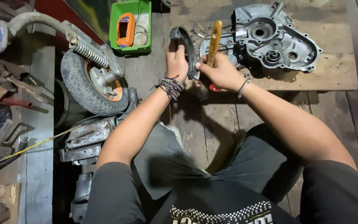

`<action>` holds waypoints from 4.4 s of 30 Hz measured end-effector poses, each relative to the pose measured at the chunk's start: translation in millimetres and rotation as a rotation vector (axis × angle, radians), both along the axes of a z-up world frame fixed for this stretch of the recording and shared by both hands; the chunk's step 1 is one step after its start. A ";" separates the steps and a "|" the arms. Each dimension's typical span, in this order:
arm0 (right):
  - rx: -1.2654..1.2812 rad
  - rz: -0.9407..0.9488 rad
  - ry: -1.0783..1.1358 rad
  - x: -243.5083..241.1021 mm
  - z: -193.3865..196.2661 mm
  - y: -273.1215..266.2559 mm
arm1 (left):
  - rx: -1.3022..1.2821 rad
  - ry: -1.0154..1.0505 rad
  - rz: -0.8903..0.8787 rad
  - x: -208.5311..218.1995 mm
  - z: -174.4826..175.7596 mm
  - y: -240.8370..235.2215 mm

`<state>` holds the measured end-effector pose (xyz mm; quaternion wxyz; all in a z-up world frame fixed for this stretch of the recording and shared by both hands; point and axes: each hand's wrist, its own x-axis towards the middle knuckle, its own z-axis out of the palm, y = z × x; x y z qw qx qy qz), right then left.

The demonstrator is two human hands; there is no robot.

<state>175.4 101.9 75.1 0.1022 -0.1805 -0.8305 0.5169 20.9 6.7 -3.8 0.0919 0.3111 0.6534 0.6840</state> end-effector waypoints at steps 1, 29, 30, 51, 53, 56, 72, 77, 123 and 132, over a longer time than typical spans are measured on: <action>-0.001 0.005 -0.002 -0.5 -5.4 -0.4 | -0.001 -0.002 0.005 2.9 5.7 -1.6; 0.514 0.007 0.680 11.8 39.2 23.5 | 0.001 -0.023 -0.399 1.3 23.6 -8.5; 0.514 0.058 0.634 8.2 31.7 30.2 | 0.073 0.015 -0.377 -1.2 30.8 -12.6; 0.232 0.185 0.117 17.9 47.8 34.0 | 0.023 -0.017 -0.291 -11.4 29.3 -13.4; 0.387 0.051 0.219 19.7 19.7 68.3 | 0.003 -0.028 -0.278 -14.8 24.8 -13.7; 0.345 -0.142 0.210 24.9 37.7 70.4 | -0.121 -0.052 -0.216 -23.5 0.4 -11.5; 0.089 0.198 0.308 8.6 9.8 78.9 | -0.345 -0.058 -0.524 -16.4 -21.9 3.0; 0.349 0.028 0.462 24.7 44.9 72.3 | -0.254 -0.104 -0.543 -14.3 6.8 -6.3; 0.138 0.240 0.395 8.8 51.9 21.1 | 0.061 0.052 -0.261 -25.2 25.7 -12.4; 0.424 0.056 0.664 16.1 72.5 5.8 | -0.247 0.041 -0.349 11.5 25.9 -17.9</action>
